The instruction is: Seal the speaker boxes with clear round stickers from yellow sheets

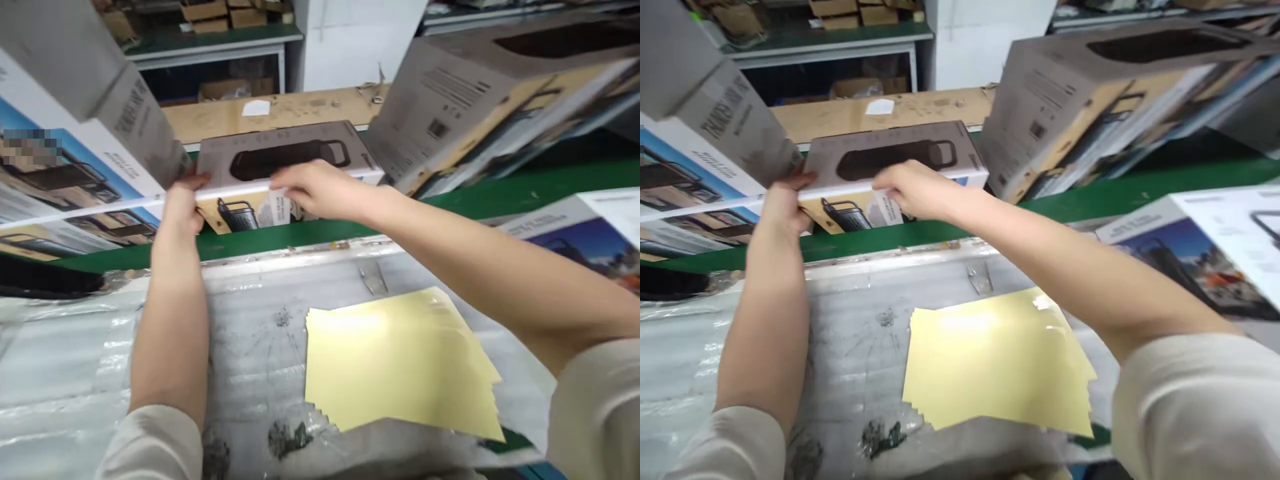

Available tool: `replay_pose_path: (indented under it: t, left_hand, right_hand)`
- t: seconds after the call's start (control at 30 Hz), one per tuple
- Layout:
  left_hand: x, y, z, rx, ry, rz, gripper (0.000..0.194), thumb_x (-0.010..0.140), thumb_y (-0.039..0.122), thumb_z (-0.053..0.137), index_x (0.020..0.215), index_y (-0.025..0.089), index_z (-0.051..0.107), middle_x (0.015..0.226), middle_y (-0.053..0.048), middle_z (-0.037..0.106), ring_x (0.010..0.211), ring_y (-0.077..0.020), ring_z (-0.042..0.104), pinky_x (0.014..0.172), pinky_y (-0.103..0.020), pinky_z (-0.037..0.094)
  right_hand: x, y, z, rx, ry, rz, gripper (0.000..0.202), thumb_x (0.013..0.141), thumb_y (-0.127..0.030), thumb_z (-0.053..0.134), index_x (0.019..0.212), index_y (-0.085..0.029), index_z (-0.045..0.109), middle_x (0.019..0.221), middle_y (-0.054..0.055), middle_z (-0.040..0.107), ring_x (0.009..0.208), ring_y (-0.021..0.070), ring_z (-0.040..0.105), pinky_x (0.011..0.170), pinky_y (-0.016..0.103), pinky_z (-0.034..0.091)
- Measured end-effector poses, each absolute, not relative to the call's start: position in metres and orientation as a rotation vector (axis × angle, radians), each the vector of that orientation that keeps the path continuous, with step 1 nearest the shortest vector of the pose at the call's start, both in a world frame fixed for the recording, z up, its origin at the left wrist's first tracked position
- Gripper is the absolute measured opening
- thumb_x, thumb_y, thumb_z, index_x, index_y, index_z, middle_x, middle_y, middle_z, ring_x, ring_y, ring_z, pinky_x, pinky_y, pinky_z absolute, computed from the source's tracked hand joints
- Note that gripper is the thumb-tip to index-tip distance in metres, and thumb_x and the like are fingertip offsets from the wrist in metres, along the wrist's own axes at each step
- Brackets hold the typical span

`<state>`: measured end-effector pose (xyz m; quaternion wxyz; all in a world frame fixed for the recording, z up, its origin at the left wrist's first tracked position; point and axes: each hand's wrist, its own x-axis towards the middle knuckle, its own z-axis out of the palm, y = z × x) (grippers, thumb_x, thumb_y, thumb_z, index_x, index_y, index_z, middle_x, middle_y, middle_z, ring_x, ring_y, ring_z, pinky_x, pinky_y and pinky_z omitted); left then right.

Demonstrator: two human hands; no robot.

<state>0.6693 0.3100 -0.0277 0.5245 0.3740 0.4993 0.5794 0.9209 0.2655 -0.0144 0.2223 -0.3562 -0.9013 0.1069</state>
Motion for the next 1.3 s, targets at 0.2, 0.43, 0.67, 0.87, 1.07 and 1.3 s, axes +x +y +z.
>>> replay_pose_path:
  t: [0.2, 0.43, 0.67, 0.87, 1.07, 1.3]
  left_hand:
    - [0.726, 0.239, 0.024, 1.855, 1.874, 1.273, 0.041, 0.081, 0.014, 0.076, 0.12, 0.007, 0.066, 0.114, -0.004, 0.069, 0.119, -0.0275, 0.057, 0.118, -0.051, 0.035]
    - [0.876, 0.085, 0.014, 2.455, 0.801, 0.23, 0.005, 0.084, 0.017, 0.074, 0.08, 0.02, 0.073, 0.081, 0.0, 0.069, 0.082, -0.0214, 0.066, 0.083, -0.033, 0.048]
    - [0.908, 0.025, -0.065, 2.777, 0.577, -0.269, 0.013, 0.092, 0.021, 0.072, 0.103, 0.02, 0.067, 0.099, -0.005, 0.064, 0.092, -0.0251, 0.06, 0.071, -0.033, 0.041]
    - [0.902, 0.007, -0.08, 2.766, 0.69, -0.037, 0.009, 0.096, 0.021, 0.068, 0.104, 0.022, 0.065, 0.104, -0.003, 0.062, 0.096, -0.0212, 0.056, 0.077, -0.032, 0.038]
    - [0.904, -0.001, -0.087, 2.748, 0.722, 0.057, 0.006, 0.099, 0.021, 0.063, 0.104, 0.023, 0.066, 0.103, -0.002, 0.062, 0.095, -0.0194, 0.055, 0.078, -0.032, 0.035]
    - [0.914, -0.001, -0.086, 2.695, 0.748, 0.034, 0.012, 0.1, 0.021, 0.062, 0.109, 0.025, 0.068, 0.105, -0.003, 0.063, 0.096, -0.0192, 0.056, 0.078, -0.032, 0.035]
  right_hand:
    - [1.05, 0.07, -0.044, -1.063, -2.458, 0.66, 0.03, 0.107, -0.03, 0.046, 0.108, -0.021, 0.075, 0.105, 0.009, 0.071, 0.098, 0.0229, 0.067, 0.084, 0.036, 0.054]
    - [1.116, 0.012, -0.081, -1.151, -2.423, 0.854, 0.032, 0.105, -0.02, 0.043, 0.112, -0.021, 0.075, 0.104, 0.009, 0.066, 0.093, 0.0214, 0.065, 0.079, 0.033, 0.05]
    - [1.15, 0.002, -0.076, -0.988, -2.576, 0.726, 0.038, 0.095, -0.001, 0.042, 0.094, -0.019, 0.075, 0.087, 0.004, 0.057, 0.077, 0.0167, 0.057, 0.064, 0.027, 0.039]
    - [1.16, -0.009, -0.079, -0.969, -2.63, 0.632, 0.036, 0.094, 0.002, 0.042, 0.09, -0.018, 0.072, 0.089, 0.005, 0.057, 0.085, 0.0193, 0.057, 0.069, 0.029, 0.04]
    - [1.167, -0.02, -0.083, -1.036, -2.542, 0.631, 0.038, 0.097, -0.002, 0.036, 0.104, -0.018, 0.07, 0.103, 0.009, 0.062, 0.092, 0.0217, 0.059, 0.074, 0.031, 0.044]
    - [1.175, -0.026, -0.087, -1.031, -2.538, 0.625, 0.036, 0.098, -0.004, 0.038, 0.095, -0.02, 0.071, 0.098, 0.007, 0.063, 0.092, 0.0221, 0.059, 0.076, 0.032, 0.045]
